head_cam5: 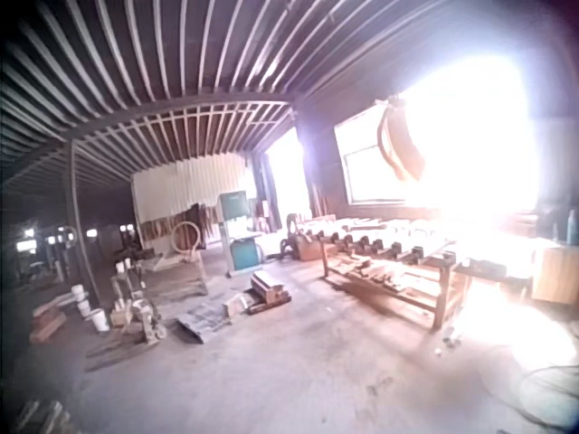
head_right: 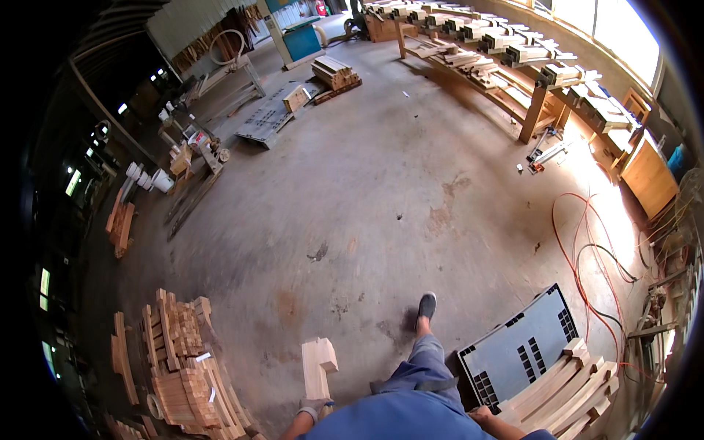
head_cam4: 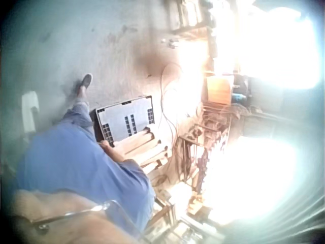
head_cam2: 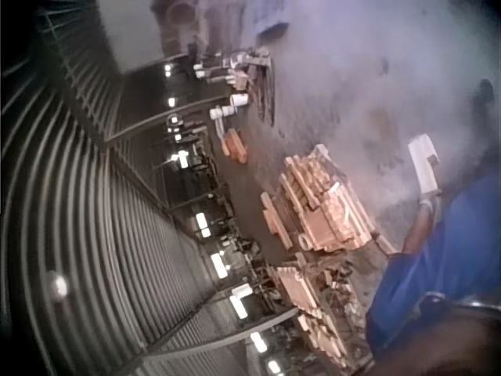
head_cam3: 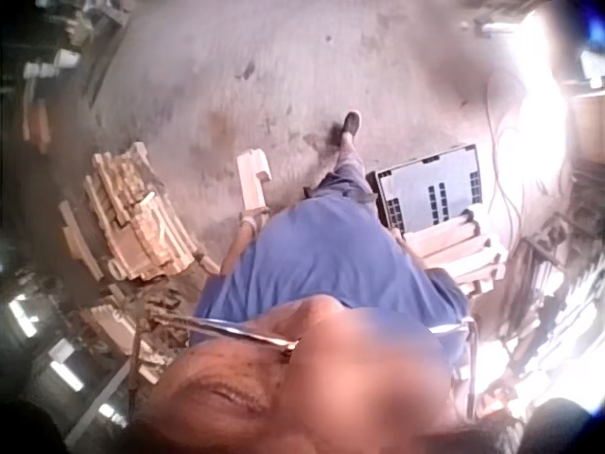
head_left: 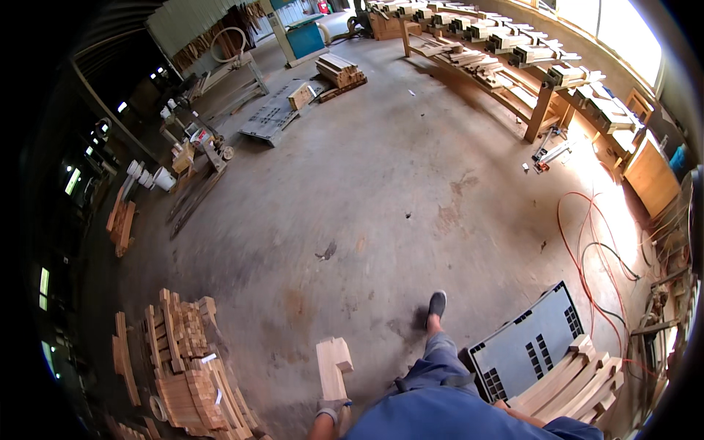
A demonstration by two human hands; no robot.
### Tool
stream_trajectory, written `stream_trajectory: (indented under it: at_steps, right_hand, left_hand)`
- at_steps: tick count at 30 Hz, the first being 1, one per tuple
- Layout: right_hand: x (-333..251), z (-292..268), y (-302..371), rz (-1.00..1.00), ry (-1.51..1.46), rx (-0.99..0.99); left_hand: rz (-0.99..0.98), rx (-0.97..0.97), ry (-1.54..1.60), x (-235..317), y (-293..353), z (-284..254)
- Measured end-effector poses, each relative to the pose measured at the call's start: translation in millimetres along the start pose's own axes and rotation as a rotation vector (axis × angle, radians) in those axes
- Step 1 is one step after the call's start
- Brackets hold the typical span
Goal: The person uses a nail gun to fasten small wooden blocks on a workbench. They then walk to a drying rack to retrieve larger wooden pieces, which they carry back to the workbench. The person applies glue to the blocks and continues assembling the wooden components.
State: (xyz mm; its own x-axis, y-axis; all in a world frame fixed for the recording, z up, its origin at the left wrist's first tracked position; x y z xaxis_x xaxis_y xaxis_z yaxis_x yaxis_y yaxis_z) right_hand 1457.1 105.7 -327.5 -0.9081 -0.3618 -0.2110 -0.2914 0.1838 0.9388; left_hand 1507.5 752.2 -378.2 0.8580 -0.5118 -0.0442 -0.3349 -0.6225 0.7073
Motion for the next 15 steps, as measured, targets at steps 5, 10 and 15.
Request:
stream_trajectory:
  at_steps: [5,10,15]
  right_hand:
    - [-150,-86,-109,-0.05,0.105,-0.019]
    - [-409,-231,-210,-0.269,-0.403,0.188]
    - [-713,-341,-187,-0.71,-0.4,0.193]
  left_hand:
    - [-0.031,-0.055,-0.034,140,-21,-55]
    - [-0.046,-0.057,0.024,260,-25,-88]
    - [-0.03,-0.073,0.045,391,-55,-115]
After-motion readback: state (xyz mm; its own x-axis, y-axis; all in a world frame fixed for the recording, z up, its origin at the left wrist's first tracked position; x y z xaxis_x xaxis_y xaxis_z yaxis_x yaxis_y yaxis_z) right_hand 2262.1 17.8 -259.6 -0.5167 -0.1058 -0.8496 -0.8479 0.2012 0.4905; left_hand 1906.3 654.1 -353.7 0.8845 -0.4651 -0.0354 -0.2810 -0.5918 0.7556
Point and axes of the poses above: each hand's wrist, its own y-axis away from the middle knuckle, its own z-axis out of the palm, x = y × z, the point moved 5 cm from there along -y, towards the middle knuckle, and after that the axes turned 15 degrees about -y, right-handed, at the moved point
